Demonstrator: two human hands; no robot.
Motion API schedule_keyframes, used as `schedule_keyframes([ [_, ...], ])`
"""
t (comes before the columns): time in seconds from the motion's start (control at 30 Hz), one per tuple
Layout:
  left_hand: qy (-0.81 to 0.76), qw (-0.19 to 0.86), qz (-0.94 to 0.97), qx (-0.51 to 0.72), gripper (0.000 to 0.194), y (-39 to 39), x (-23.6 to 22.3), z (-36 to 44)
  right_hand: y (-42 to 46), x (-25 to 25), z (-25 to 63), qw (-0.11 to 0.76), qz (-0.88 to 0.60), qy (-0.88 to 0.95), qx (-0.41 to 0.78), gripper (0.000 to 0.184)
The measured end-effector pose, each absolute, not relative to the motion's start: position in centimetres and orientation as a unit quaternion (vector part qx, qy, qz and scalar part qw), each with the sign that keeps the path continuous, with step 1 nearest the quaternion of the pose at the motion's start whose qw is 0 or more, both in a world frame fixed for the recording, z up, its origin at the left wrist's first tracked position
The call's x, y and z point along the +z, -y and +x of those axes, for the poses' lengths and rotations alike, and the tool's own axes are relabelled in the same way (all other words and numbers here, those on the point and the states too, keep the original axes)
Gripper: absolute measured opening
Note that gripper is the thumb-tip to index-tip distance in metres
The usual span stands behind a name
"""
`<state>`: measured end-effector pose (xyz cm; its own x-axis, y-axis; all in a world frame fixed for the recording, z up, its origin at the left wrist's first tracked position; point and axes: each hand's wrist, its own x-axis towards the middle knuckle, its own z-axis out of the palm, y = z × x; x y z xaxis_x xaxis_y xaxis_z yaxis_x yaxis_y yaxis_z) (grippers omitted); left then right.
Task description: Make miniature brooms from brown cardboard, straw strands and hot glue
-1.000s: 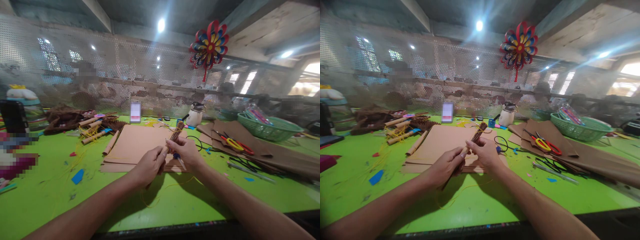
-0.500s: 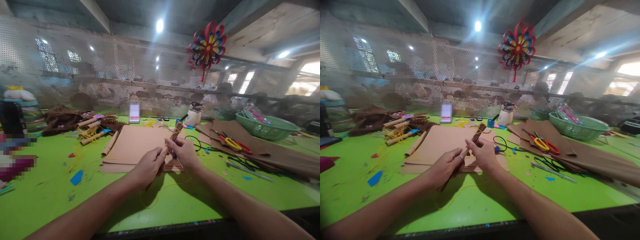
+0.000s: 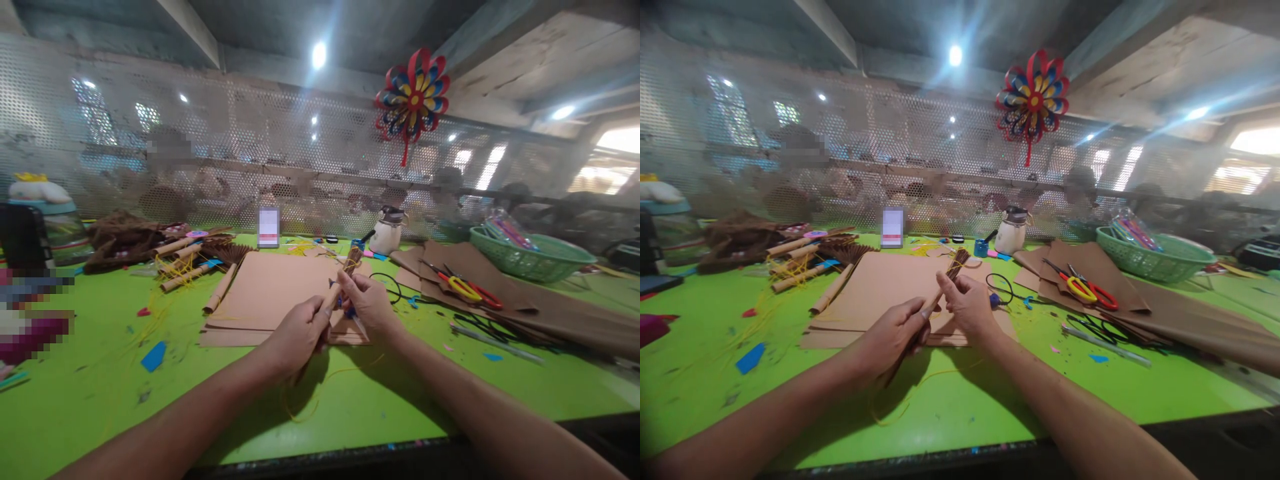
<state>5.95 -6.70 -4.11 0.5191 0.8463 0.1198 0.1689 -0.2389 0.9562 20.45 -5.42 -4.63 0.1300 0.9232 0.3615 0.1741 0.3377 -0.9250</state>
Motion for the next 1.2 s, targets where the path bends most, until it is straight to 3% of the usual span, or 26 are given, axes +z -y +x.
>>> schedule_keyframes([
  [0.3, -0.345, 0.484, 0.729, 0.339, 0.023, 6.5, -4.0, 5.5, 5.7, -5.0, 20.2, 0.544, -0.420, 0.650, 0.323, 0.033],
  [0.5, -0.338, 0.461, 0.756, 0.317, 0.028, 6.8, -3.6, 5.3, 5.8, -4.5, 20.2, 0.566, -0.434, 0.614, 0.340, 0.037],
  [0.8, -0.337, 0.484, 0.750, 0.300, 0.018, 6.9, -3.7, 5.4, 5.5, -4.7, 20.4, 0.574, -0.444, 0.601, 0.335, 0.040],
  [1.03, -0.315, 0.576, 0.689, 0.305, 0.010, 7.4, -3.2, 5.6, 5.5, -4.7, 20.3, 0.567, -0.447, 0.596, 0.352, 0.039],
  [1.2, -0.286, 0.632, 0.639, 0.332, 0.008, 7.2, -3.1, 5.6, 5.9, -5.2, 19.9, 0.527, -0.389, 0.623, 0.427, 0.037],
])
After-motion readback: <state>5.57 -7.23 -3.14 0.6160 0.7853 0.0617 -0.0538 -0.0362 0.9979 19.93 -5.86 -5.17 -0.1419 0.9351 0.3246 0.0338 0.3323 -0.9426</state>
